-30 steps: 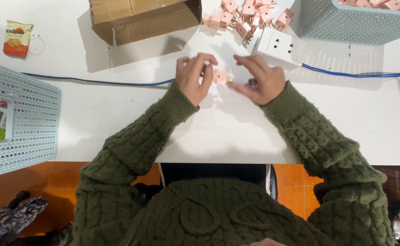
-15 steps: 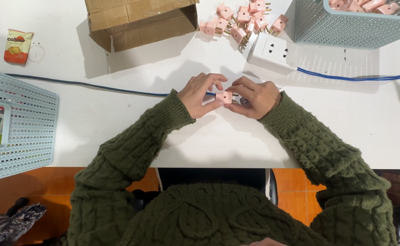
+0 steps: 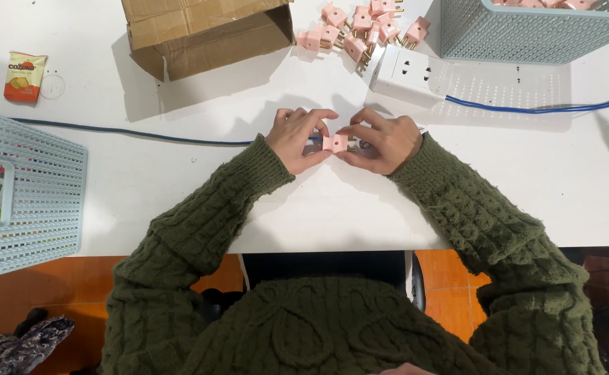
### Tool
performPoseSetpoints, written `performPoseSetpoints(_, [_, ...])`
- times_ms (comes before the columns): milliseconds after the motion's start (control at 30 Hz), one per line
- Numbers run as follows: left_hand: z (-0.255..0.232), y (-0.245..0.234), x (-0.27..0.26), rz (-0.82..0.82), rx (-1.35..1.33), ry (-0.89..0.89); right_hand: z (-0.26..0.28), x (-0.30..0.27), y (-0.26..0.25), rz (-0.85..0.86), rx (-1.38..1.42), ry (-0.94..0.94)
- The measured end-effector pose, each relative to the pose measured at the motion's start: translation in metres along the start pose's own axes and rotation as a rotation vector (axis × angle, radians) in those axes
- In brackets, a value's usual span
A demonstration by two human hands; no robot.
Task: The person assembles electrical power plugs by hand using a screwdriver.
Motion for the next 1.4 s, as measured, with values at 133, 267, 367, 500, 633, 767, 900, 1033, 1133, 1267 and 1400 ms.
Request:
performPoseSetpoints(133, [0.005,0.003,0.001,-0.012,0.01,-0.015,-0.017,-0.01,0.006,-0.068,-0.004,-0.013])
performPoseSetpoints(267, [0.011,0.008,0.002,-0.019,-0.033,-0.029,-0.051,-0.028,0.013,-0.11,-0.052,0.1])
performPoseSetpoints(367, [0.003,0.004,0.006,-0.007,0.032,-0.064,-0.033,-0.006,-0.015,-0.047,-0.163,0.13])
performPoseSetpoints(500, [-0.006,-0.001,0.006,0.035,0.112,-0.072,-0.044,-0.014,-0.012,0.0,-0.394,0.037])
performPoseSetpoints(633, [-0.004,0.001,0.004,0.025,0.158,-0.036,-0.05,-0.027,-0.008,0.034,-0.365,0.019])
performPoseSetpoints(767, [-0.008,-0.002,0.001,-0.118,0.343,0.184,-0.048,-0.028,-0.009,0.065,-0.428,0.004])
performPoseSetpoints(900, [-0.019,-0.009,0.004,-0.205,0.405,0.303,-0.04,-0.023,-0.012,-0.034,-0.405,-0.011])
performPoseSetpoints(1033, [-0.02,-0.009,0.004,-0.219,0.426,0.315,-0.029,-0.015,-0.012,-0.039,-0.329,-0.002])
performPoseSetpoints(1133, [-0.021,-0.009,0.005,-0.208,0.386,0.297,-0.02,-0.016,-0.01,0.042,-0.251,0.011])
performPoseSetpoints(1267, [-0.018,-0.006,0.004,-0.212,0.387,0.256,-0.014,-0.016,-0.003,0.058,-0.269,-0.013])
performPoseSetpoints(1400, [-0.012,-0.002,0.004,-0.228,0.369,0.208,-0.012,-0.016,-0.003,0.072,-0.251,0.002])
Point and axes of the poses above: each hand's wrist, its own x-axis towards the middle knuckle, its own y-axis out of the palm, z = x × y, the point moved 1 cm from there along x, towards the middle knuckle
